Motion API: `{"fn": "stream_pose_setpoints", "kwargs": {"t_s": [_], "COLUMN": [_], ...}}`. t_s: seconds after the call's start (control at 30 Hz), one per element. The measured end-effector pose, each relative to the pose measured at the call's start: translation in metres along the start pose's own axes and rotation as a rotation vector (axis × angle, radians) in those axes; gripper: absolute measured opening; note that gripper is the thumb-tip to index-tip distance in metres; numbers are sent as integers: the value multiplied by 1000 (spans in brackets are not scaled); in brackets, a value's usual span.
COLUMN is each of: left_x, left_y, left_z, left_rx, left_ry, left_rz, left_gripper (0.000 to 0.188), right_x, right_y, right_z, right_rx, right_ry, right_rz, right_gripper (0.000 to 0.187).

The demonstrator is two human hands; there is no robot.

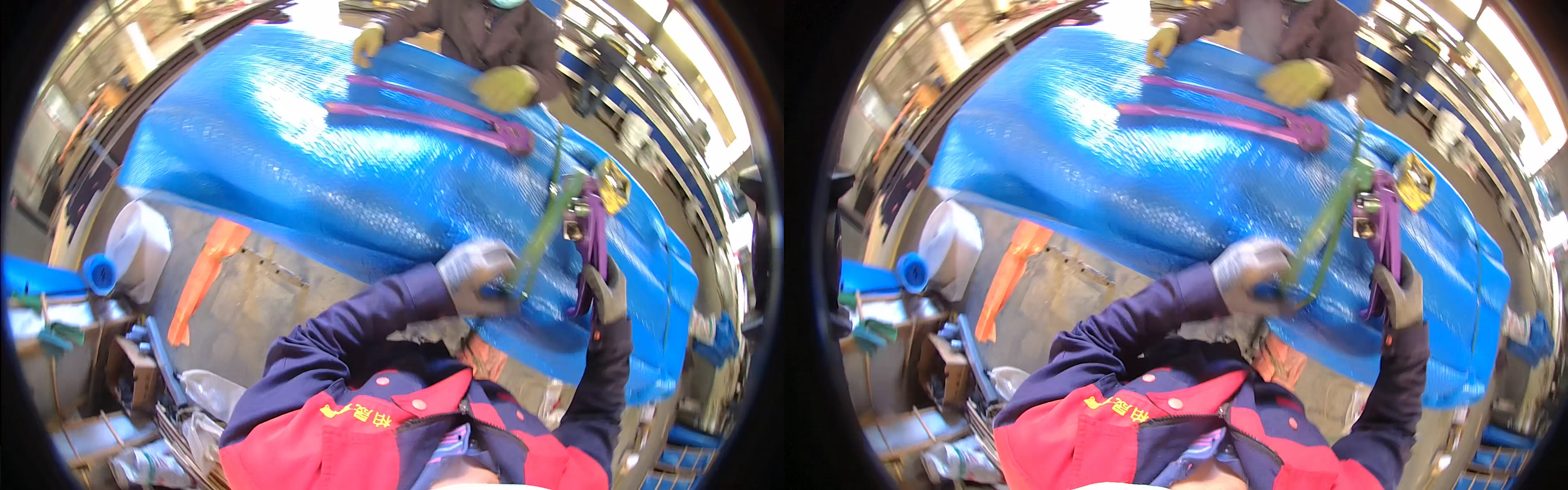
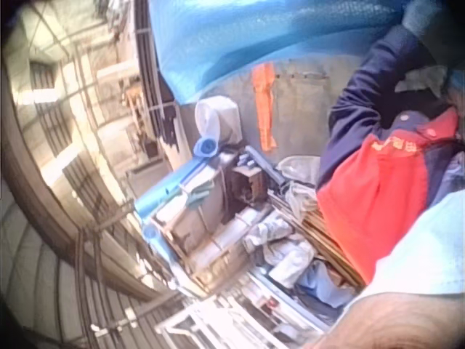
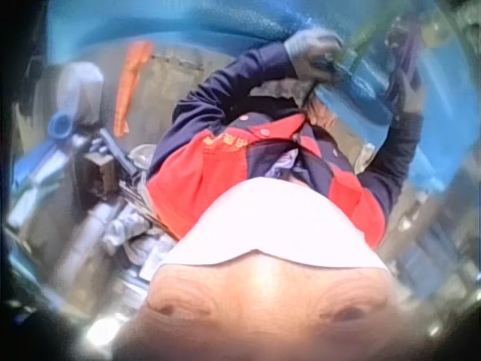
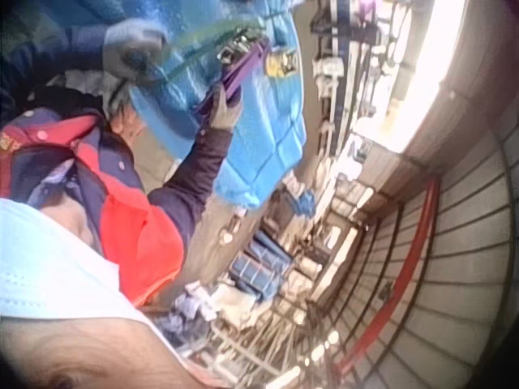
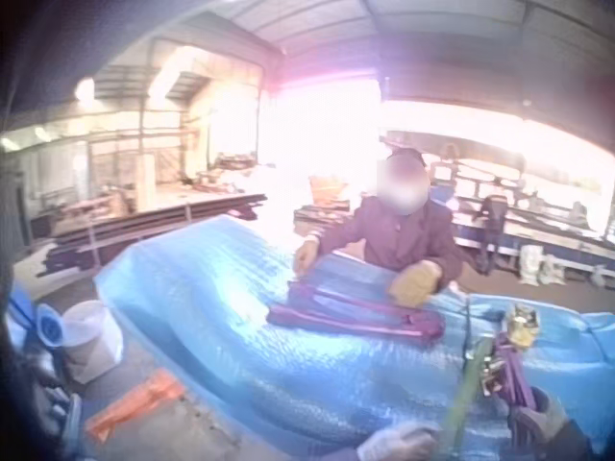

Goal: The person threads green straps through purple ratchet tensioners and tightens them around a large blue-wrapped package. A coworker assists by holding the package and operating a second tensioner. The person repeats the strapping process on multiple sections of the package.

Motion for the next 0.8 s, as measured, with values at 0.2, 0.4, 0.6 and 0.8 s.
{"fn": "stream_pose_setpoints", "kwargs": {"t_s": [0.2,0.4,0.6,0.8], "left_x": [55,40,58,89], "left_y": [13,52,27,86], "left_z": [-14,57,151,288], "left_rx": [263,235,463,396], "left_ry": [19,601,526,707], "left_rz": [13,-104,-288,-247], "left_gripper": [82,68,47,54], "right_x": [-52,-54,-71,-152], "right_y": [-60,-175,-250,-267], "right_z": [0,24,75,68], "right_rx": [-61,-375,-523,-802], "right_ry": [283,364,346,880], "right_rz": [-633,-474,-321,73], "right_gripper": [46,22,35,54]}}
Point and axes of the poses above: each hand's wrist, its own z-axis away from the middle knuckle, its own y-axis out of the back of the hand, x = y × z, the point moved 4 cm from there along -z, towards the middle knuckle, and after that the axes turned 3 degrees about -x, right-handed, at the moved point
